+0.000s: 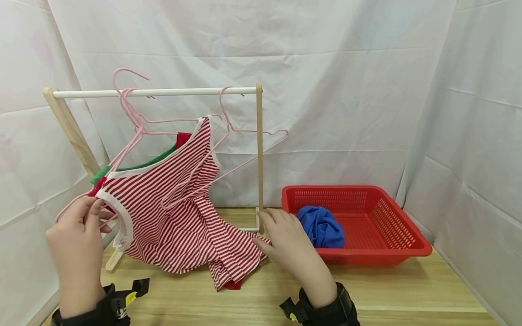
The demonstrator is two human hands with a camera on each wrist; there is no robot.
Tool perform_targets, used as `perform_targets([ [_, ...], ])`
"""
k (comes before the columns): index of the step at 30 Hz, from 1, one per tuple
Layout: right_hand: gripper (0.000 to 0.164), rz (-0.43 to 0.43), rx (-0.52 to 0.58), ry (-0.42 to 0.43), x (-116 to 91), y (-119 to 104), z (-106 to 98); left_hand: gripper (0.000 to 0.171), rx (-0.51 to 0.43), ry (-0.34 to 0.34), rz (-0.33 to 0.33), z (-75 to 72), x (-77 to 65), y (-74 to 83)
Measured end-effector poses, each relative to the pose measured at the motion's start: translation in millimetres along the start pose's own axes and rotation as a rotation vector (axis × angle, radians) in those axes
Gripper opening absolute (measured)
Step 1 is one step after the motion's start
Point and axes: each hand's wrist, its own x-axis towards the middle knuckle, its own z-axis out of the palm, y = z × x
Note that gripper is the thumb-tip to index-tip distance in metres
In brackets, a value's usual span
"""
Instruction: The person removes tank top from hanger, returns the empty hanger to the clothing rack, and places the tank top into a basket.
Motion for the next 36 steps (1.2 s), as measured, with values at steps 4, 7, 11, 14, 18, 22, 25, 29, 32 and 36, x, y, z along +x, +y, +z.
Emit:
perform_targets([
  [4, 0.060, -0.010, 0.001, 0.006, 0.5, 0.3, 1.5, 0.022, -0.032, -0.033, 0.010, -3.6, 1.0, 0.2],
  [7, 0.060, -0.017, 0.006, 0.005, 0.9, 1.1, 2.4, 0.020, -0.068, -0.077, 0.001, -5.5, 1.2, -0.2],
  [11, 0.061, -0.017, 0.021, -0.005, 1.1, 1.8, 2.6, 0.018, -0.079, -0.124, 0.007, -5.3, 1.1, -3.5],
  [14, 0.062, -0.011, 0.028, -0.018, 1.2, 1.5, 1.9, 0.017, -0.080, -0.148, 0.017, -4.5, 0.8, -5.0],
  [18, 0.062, -0.016, 0.038, -0.028, 1.5, 2.1, 2.2, 0.017, -0.092, -0.197, -0.013, -4.4, 0.2, -3.6],
  [22, 0.062, -0.021, 0.041, -0.022, 2.0, 3.7, 3.4, 0.018, -0.070, -0.262, -0.056, -2.6, -0.4, -3.2],
  [25, 0.062, -0.017, 0.041, -0.018, 2.2, 4.6, 3.8, 0.019, -0.058, -0.309, -0.067, 0.3, -0.8, -4.2],
  [29, 0.062, -0.019, 0.052, -0.019, 2.1, 5.7, 3.9, 0.022, -0.067, -0.371, -0.078, 4.3, -1.2, -6.4],
  [32, 0.064, -0.022, 0.061, -0.022, 2.1, 6.1, 3.6, 0.025, -0.081, -0.416, -0.116, 6.6, -1.2, -9.5],
  [36, 0.062, -0.018, 0.062, -0.023, 2.0, 6.6, 2.4, 0.030, -0.111, -0.470, -0.173, 9.3, -0.6, -17.2],
])
